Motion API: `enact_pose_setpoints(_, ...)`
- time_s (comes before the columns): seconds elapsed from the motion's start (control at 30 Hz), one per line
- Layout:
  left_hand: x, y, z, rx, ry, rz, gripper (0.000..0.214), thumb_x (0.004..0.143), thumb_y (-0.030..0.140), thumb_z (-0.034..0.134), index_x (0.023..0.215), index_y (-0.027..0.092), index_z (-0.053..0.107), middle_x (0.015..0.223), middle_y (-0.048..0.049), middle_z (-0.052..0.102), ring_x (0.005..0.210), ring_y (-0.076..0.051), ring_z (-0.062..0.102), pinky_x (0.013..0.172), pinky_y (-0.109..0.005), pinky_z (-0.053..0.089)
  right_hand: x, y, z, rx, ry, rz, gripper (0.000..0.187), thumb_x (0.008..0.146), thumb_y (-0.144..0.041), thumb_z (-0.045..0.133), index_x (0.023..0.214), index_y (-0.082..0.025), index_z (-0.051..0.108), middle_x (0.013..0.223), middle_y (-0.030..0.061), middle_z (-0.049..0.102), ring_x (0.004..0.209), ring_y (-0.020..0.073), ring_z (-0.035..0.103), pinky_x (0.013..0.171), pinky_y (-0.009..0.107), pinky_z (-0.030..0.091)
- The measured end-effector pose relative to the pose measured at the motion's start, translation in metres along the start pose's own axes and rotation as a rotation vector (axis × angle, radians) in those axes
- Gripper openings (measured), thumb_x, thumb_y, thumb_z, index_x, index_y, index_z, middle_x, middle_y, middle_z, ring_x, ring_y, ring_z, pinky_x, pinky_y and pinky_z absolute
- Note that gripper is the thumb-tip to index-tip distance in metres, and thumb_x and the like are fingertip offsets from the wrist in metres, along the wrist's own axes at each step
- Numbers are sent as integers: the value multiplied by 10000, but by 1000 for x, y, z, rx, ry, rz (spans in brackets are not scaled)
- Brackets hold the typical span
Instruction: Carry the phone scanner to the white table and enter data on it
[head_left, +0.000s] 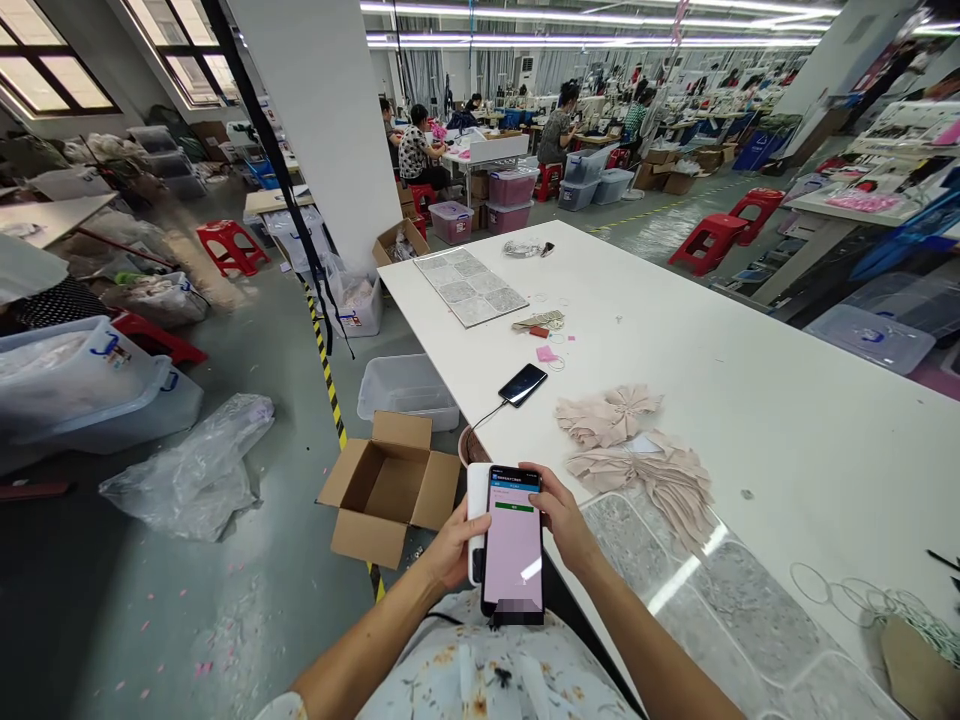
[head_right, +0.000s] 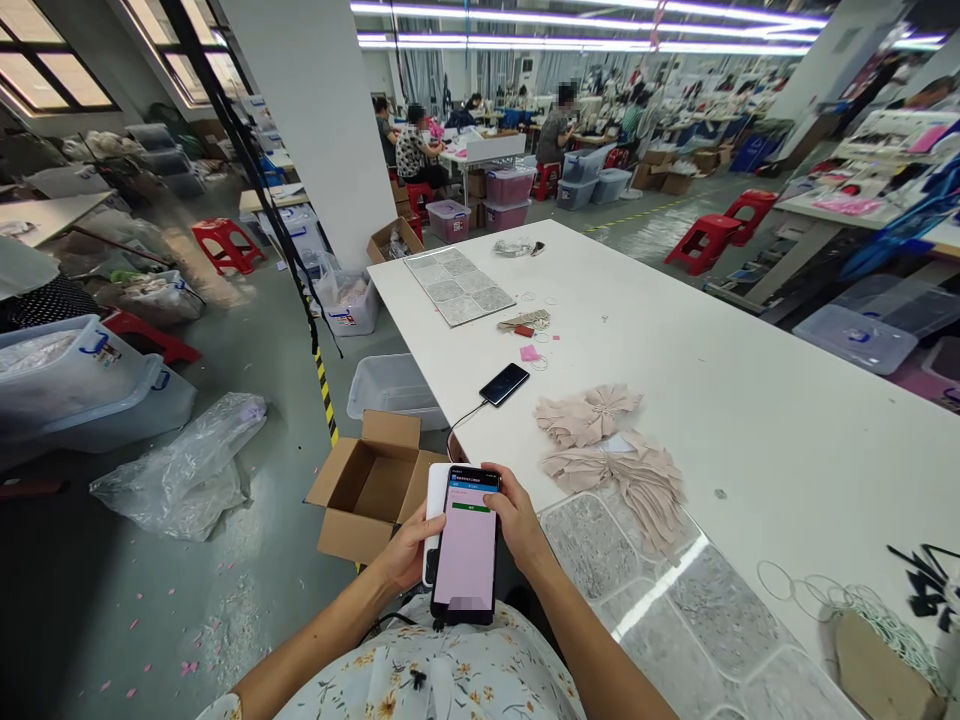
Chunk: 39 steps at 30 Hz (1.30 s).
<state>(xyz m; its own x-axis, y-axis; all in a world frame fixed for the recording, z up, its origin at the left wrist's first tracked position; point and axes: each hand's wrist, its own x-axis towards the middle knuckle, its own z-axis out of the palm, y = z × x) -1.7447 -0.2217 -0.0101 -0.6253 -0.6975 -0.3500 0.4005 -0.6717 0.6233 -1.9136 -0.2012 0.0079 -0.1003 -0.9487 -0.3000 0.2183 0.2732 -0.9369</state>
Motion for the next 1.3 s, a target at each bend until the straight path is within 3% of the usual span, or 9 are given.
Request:
enact_pose_setpoints(0.27,-3,-2,0,27,12,-5,536,677,302,731,1169,205,540,1065,-105,656,967,-253,610,801,-340,460,-6,-5,-1,43,-1,36,533,583,-255,448,1110,-190,498,957,54,632,885,241,563,670,300,439)
enact_pose_setpoints(0.47,-5,-4,-2,14,13,11,537,677,291,726,1171,193,541,1041,-104,666,919,-250,624,751,-331,471,-11,-1,0,34,13,24,555,640,-261,469,1191,-197,445,990,64,606,853,223,568,653,300,450)
enact_pose_setpoints(0.57,-7,-3,-3,-9,46,31,548,679,293,722,1186,196,539,1012,-94,676,872,-228,633,731,-314,474,-23,8,-4,-89,91,-134,493,742,-286,497,1228,-229,440,1156,85,521,889,210,556,692,327,477)
enact_pose_setpoints(0.73,-10,0,-4,-21,68,61,629,677,286,726,1256,206,495,1028,-96,674,887,-219,626,776,-326,475,-47,28,-12,-472,196,-591,304,848,-248,487,1133,-276,589,1229,78,440,1112,243,461,898,403,438)
enact_pose_setpoints(0.9,-10,2,-4,-18,45,66,632,683,275,719,1266,214,484,1071,-103,664,930,-239,622,802,-346,472,-50,30,-7,-593,234,-647,312,849,-202,498,1147,-237,584,1174,111,475,1075,246,488,839,410,490)
enact_pose_setpoints(0.97,-9,2,-4,-27,37,65,612,695,266,708,1263,216,485,1095,-105,656,966,-251,614,838,-369,465,-52,24,-3,-653,199,-805,322,849,-159,481,1146,-226,587,1190,118,463,1085,247,482,832,415,495)
enact_pose_setpoints(1.07,-8,3,-6,-58,47,76,582,703,247,699,1248,215,497,1112,-104,650,1012,-260,601,898,-398,444,-60,17,2,-803,42,-1055,368,817,-87,475,1141,-217,592,1231,124,440,1119,260,461,853,440,481)
enact_pose_setpoints(1.13,-7,4,-7,-73,68,84,569,703,240,697,1238,208,506,1111,-107,651,1016,-263,600,911,-408,439,-65,18,4,-872,-22,-1101,387,805,-67,470,1147,-211,583,1250,125,437,1133,266,458,861,451,477)
enact_pose_setpoints(1.3,-6,4,-12,-87,77,104,550,715,238,689,1233,204,510,1136,-113,643,1046,-272,592,937,-424,425,-65,29,6,-1012,42,-1068,381,830,-95,469,1187,-200,554,1303,134,416,1203,300,405,930,531,427)
